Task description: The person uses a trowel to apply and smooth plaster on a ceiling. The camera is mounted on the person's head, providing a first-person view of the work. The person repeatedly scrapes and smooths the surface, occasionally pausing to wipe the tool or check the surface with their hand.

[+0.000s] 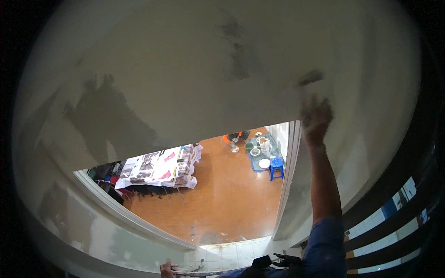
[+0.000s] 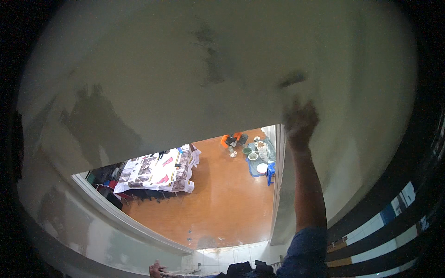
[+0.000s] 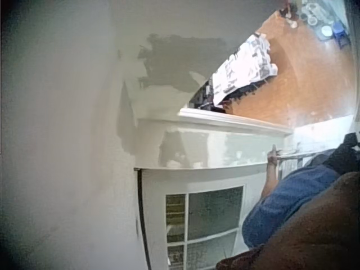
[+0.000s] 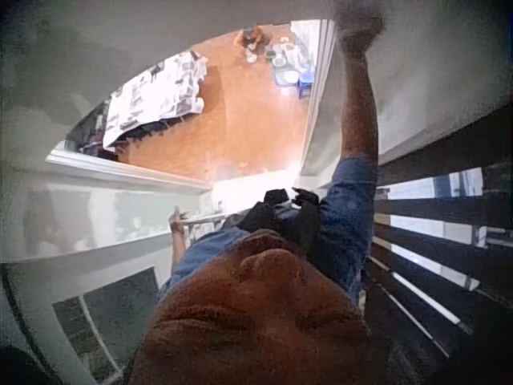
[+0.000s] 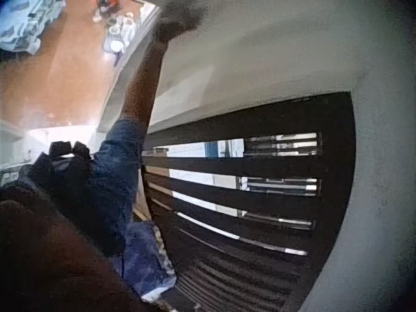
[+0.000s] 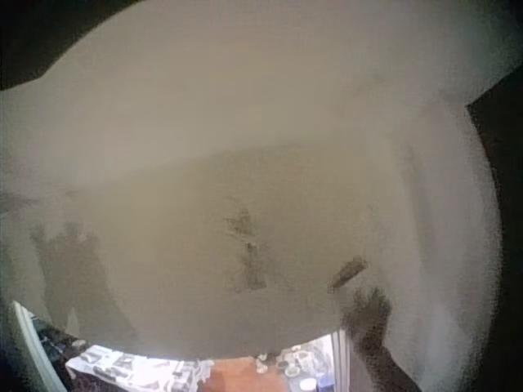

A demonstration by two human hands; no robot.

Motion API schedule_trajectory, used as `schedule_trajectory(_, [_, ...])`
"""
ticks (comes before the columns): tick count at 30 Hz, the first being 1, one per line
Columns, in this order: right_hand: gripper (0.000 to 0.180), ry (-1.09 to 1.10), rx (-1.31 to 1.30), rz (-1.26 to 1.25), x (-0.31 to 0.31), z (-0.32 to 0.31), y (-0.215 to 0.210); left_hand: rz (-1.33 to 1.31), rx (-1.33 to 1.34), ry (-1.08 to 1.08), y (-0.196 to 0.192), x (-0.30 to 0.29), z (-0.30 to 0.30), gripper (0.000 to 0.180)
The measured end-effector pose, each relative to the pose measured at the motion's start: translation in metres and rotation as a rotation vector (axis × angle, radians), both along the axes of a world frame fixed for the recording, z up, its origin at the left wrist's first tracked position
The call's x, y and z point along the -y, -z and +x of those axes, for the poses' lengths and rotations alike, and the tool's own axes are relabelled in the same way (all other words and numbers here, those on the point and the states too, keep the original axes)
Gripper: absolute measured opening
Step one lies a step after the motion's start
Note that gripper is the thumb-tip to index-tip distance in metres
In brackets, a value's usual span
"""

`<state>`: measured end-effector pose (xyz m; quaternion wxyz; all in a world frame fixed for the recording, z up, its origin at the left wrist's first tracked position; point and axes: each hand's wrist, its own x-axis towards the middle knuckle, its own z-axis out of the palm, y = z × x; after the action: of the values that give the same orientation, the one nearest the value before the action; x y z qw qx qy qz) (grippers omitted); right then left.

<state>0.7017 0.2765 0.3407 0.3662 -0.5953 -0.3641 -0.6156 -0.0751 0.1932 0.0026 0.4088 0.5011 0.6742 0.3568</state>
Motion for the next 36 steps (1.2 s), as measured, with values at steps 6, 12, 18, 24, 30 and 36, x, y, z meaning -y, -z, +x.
schedule_trajectory(6, [0.040, -0.085, 0.048, -0.035, -0.039, -0.079, -0.027, -0.043, 0.105, 0.025, -0.005, -0.012, 0.012, 0.055])
schedule_trajectory(12, [0.044, 0.006, 0.011, -0.041, -0.007, -0.006, -0.036, 0.196, -0.058, 0.060, 0.047, -0.022, -0.027, 0.054])
schedule_trajectory(18, [0.040, -0.151, 0.232, -0.250, -0.047, -0.069, -0.017, 0.035, 0.248, -0.176, -0.019, -0.004, 0.035, 0.059])
schedule_trajectory(24, [0.042, -0.025, -0.163, -0.012, -0.011, 0.004, -0.054, 0.084, 0.203, -0.138, 0.001, -0.004, 0.004, 0.052])
schedule_trajectory(30, [0.047, -0.302, 0.266, -0.292, -0.036, -0.048, -0.013, 0.120, 0.076, -0.053, 0.044, -0.002, -0.015, 0.053])
schedule_trajectory(36, [0.033, 0.116, 0.014, -0.018, -0.015, 0.015, -0.044, 0.053, 0.167, -0.062, -0.007, -0.007, 0.013, 0.056])
